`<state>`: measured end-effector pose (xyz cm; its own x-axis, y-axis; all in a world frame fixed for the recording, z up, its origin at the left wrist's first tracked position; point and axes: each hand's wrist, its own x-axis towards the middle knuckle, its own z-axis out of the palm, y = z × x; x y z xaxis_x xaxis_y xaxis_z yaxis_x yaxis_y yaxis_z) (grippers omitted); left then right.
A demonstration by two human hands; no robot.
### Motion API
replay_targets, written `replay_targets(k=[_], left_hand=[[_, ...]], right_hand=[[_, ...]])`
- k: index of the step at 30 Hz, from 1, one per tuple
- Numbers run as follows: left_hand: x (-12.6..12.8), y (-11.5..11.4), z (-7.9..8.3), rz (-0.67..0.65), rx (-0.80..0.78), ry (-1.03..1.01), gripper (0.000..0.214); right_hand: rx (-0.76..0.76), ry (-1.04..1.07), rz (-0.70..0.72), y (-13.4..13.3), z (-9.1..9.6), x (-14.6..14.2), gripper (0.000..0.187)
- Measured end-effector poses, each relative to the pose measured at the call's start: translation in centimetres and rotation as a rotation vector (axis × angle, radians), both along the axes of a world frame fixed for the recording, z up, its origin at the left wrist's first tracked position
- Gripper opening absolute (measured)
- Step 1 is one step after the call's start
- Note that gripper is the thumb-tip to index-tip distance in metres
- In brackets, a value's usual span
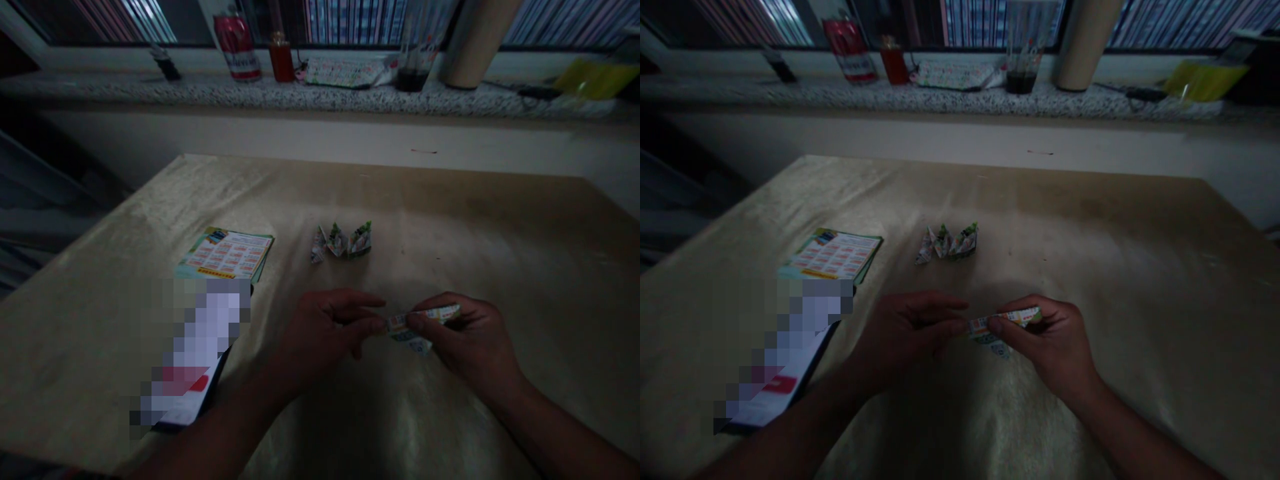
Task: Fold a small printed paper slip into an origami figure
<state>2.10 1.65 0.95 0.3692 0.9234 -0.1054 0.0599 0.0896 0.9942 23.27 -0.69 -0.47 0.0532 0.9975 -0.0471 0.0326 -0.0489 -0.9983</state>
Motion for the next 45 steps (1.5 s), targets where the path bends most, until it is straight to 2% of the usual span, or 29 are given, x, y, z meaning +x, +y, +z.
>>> replay_targets(k=[2, 5, 6, 9, 11, 13, 15, 19, 20, 22, 24, 27, 32, 35, 39, 42, 45], left_hand=[[0.0, 0.0, 0.2, -0.016, 0.029, 0.032, 0.017], [0.1, -0.2, 0.4, 0.013, 0.112, 0.074, 0.002], [0.1, -0.2, 0.5, 0.028, 0.126, 0.075, 0.007], [0.2, -0.1, 0.3, 0.051, 0.065, 0.031, 0.008], [0.0, 0.1, 0.1, 0.027, -0.001, -0.019, 0.005], [-0.3, 0.2, 0.0, -0.015, 0.018, -0.039, 0.012], [-0.7, 0.2, 0.0, -0.044, 0.166, 0.005, 0.019], [-1.0, 0.0, -0.1, -0.092, 0.631, 0.146, 0.027], [-1.0, 0.0, -0.1, -0.105, 0.713, 0.149, 0.024], [-0.9, 0.1, -0.2, -0.118, 0.773, 0.112, 0.018], [-0.8, 0.2, -0.1, -0.127, 0.717, 0.061, 0.014], [-0.7, 0.1, 0.0, -0.116, 0.508, 0.000, 0.012], [-0.1, -0.1, 0.1, -0.017, 0.084, 0.039, 0.003], [0.2, -0.1, -0.2, 0.003, -0.078, -0.051, 0.009], [0.3, -0.3, -0.4, 0.013, -0.108, -0.187, 0.037], [0.0, -0.2, -0.1, -0.052, -0.059, -0.128, 0.030], [-0.3, 0.0, 0.5, -0.138, -0.028, 0.027, 0.028]], right_hand=[[-0.007, 0.003, -0.013, 0.0, -0.2, 0.1, 0.014], [-0.001, -0.014, -0.037, -0.1, -0.1, -0.1, 0.017], [0.004, -0.023, -0.050, -0.1, -0.1, -0.3, 0.018], [-0.009, -0.039, -0.076, -0.2, 0.0, -0.5, 0.022], [-0.045, 0.020, -0.071, -0.1, -0.2, -0.4, 0.026], [-0.094, 0.118, -0.057, 0.0, -0.4, -0.1, 0.034], [-0.130, 0.230, -0.049, 0.2, -0.5, 0.3, 0.041], [-0.182, 0.353, -0.012, 0.4, -0.2, 0.4, 0.048], [-0.196, 0.352, 0.006, 0.4, -0.1, 0.4, 0.049], [-0.219, 0.335, 0.036, 0.3, 0.1, 0.3, 0.050], [-0.229, 0.308, 0.049, 0.2, 0.2, 0.3, 0.052], [-0.203, 0.205, 0.032, -0.1, 0.2, 0.4, 0.053], [-0.044, -0.138, -0.114, -0.8, 0.6, -0.1, 0.049], [0.029, -0.234, -0.172, -1.1, 0.8, -0.6, 0.045], [0.063, -0.266, -0.181, -1.4, 0.8, -0.7, 0.045], [0.061, -0.253, -0.136, -1.5, 0.3, -0.5, 0.048], [0.047, -0.216, -0.080, -1.5, -0.1, -0.4, 0.051]])
